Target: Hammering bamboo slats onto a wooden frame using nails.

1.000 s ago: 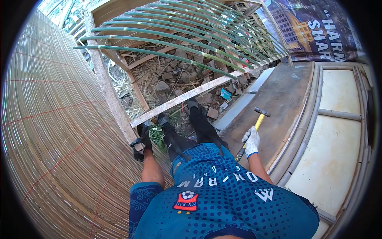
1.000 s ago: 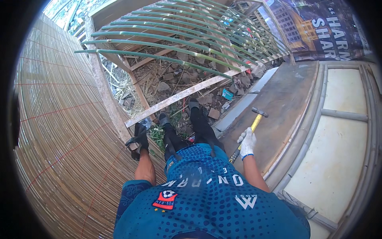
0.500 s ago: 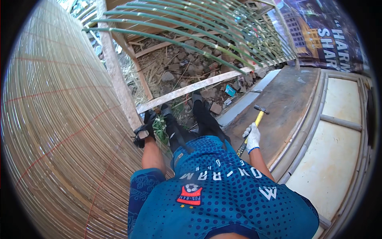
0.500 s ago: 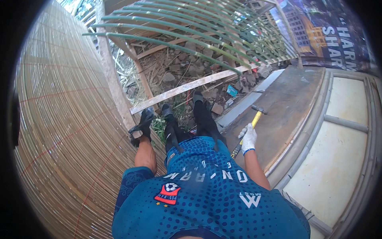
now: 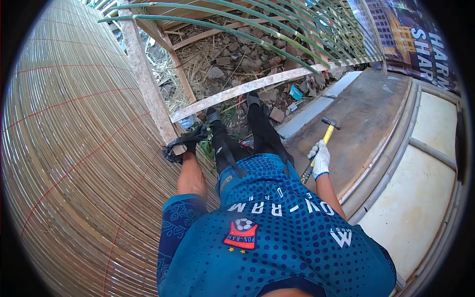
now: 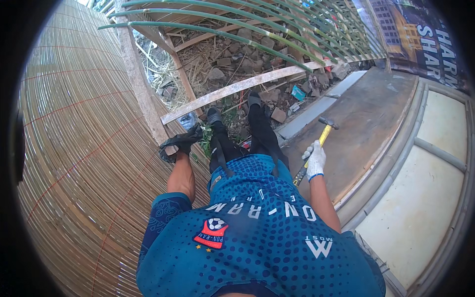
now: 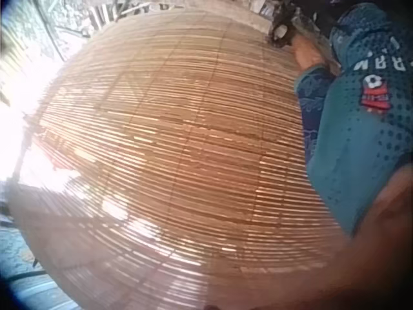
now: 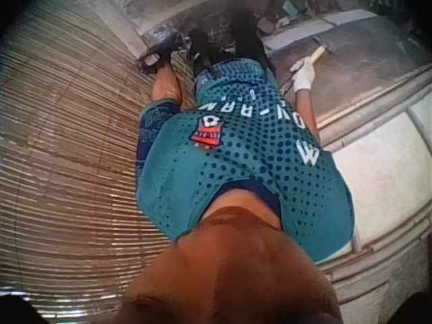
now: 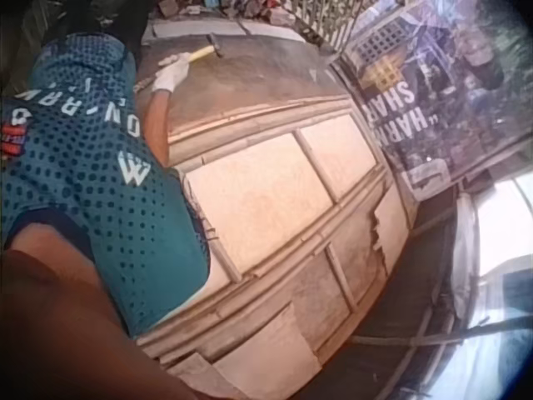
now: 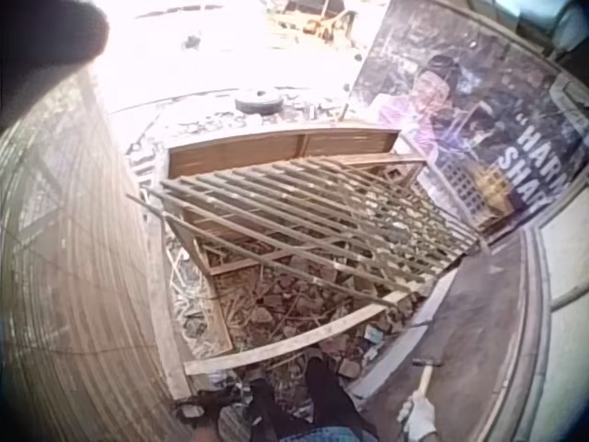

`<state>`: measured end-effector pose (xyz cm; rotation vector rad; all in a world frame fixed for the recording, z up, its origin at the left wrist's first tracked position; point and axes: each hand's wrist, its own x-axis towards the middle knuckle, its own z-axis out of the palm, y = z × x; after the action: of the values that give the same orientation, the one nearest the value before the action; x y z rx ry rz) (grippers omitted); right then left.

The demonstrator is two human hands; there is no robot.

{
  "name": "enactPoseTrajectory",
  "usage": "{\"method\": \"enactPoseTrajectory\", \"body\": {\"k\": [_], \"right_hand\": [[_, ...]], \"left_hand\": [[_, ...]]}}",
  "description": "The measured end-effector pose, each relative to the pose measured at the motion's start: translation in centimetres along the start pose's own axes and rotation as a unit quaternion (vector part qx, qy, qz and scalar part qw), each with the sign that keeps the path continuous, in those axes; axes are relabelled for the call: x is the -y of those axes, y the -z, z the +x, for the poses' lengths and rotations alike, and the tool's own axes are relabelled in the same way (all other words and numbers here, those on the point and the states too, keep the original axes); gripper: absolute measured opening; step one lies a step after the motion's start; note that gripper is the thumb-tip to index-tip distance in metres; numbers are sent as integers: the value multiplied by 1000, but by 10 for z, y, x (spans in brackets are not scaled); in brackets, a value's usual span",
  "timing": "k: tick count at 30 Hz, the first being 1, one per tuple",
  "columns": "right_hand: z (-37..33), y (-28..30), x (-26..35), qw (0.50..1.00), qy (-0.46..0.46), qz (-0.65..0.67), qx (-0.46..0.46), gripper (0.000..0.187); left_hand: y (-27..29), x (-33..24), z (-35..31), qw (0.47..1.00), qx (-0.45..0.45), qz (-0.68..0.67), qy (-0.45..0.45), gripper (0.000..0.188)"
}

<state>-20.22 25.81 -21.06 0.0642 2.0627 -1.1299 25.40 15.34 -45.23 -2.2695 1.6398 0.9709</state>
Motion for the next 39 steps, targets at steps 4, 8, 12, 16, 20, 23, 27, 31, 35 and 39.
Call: {"method": "enactPoseTrajectory", "body": {"k": [4,8,12,16,20,23,27,31,35,39], "right_hand": [[2,3,-3,1000,-10,7,-9,27],[3,3,-5,999,-30,18,-5,27],[12,8,-11,998,-54,41,13,27],[10,2,-13,998,-40,33,18,27],[9,-4,-4,999,-4,31,30,27],[10,-14,13,999,13,25,46,25],[16,-18,36,997,44,28,54,25],[28,-18,57,991,115,6,73,26],[40,-13,74,956,280,-76,45,31],[55,-9,104,903,399,-158,21,33]], "left_hand": [[7,-3,0,1000,16,18,2,40],[17,28,-52,999,28,37,16,40],[34,31,-45,997,37,58,30,41],[50,37,-63,995,44,82,42,42],[64,35,-75,992,46,103,53,42],[50,43,-96,983,-180,-32,10,33],[79,-1,-147,948,-106,-282,102,26],[121,-74,-191,948,-132,-289,3,23],[133,-150,-195,907,-175,-368,-110,16],[171,-280,-180,879,-109,-426,-186,21]]}}
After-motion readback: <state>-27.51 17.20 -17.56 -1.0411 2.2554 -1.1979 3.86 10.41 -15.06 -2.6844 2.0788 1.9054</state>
